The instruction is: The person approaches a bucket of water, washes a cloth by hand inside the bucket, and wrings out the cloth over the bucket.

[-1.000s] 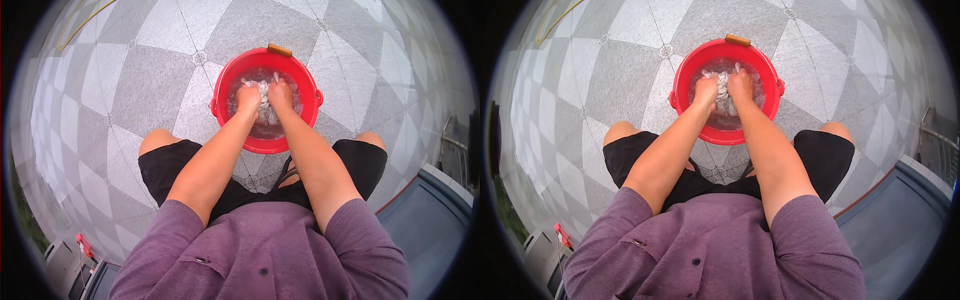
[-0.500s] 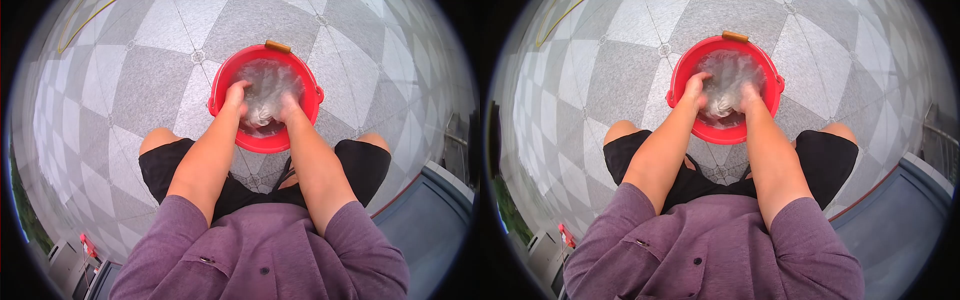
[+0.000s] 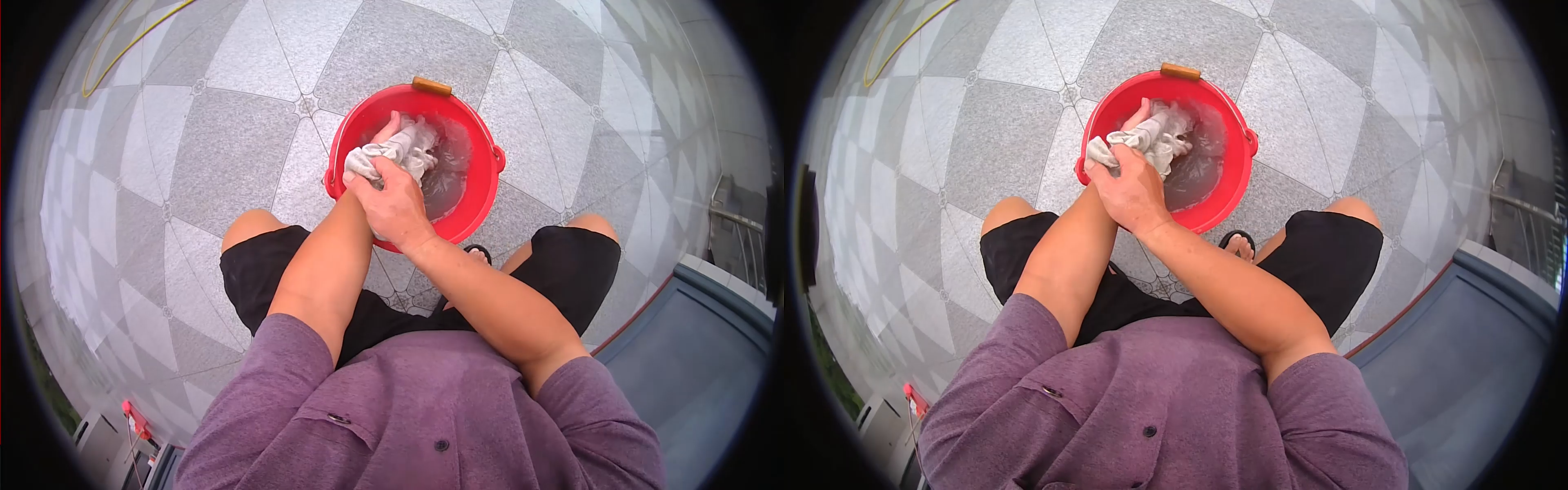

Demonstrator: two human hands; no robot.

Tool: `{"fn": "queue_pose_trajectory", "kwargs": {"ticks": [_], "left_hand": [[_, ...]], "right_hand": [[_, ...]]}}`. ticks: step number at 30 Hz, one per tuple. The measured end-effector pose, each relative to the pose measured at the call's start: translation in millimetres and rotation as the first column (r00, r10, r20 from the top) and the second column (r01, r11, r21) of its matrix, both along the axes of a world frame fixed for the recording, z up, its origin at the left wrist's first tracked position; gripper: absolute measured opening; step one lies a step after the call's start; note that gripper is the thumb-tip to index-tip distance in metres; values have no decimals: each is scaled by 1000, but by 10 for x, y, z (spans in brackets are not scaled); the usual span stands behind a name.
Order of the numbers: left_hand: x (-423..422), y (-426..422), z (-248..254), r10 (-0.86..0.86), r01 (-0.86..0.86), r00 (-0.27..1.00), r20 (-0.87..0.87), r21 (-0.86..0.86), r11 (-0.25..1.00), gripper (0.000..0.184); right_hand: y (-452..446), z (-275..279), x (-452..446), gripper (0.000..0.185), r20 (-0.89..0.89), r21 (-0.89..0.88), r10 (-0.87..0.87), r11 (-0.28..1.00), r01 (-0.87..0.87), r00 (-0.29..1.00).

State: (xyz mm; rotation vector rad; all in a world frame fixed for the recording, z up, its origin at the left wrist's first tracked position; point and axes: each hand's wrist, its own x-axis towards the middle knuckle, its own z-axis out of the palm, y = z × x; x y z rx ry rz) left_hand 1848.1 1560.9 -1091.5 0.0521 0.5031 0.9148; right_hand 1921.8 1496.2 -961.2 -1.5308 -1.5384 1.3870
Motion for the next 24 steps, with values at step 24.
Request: {"fn": "queue_pose_trajectory", "kwargs": {"ticks": [24], "left_hand": [[109,-310,87,-174,355,-254,-951,-259,898,62]], "right_hand": [[325,-2295,949,56,623,-344,315,932,-110,716]]}}
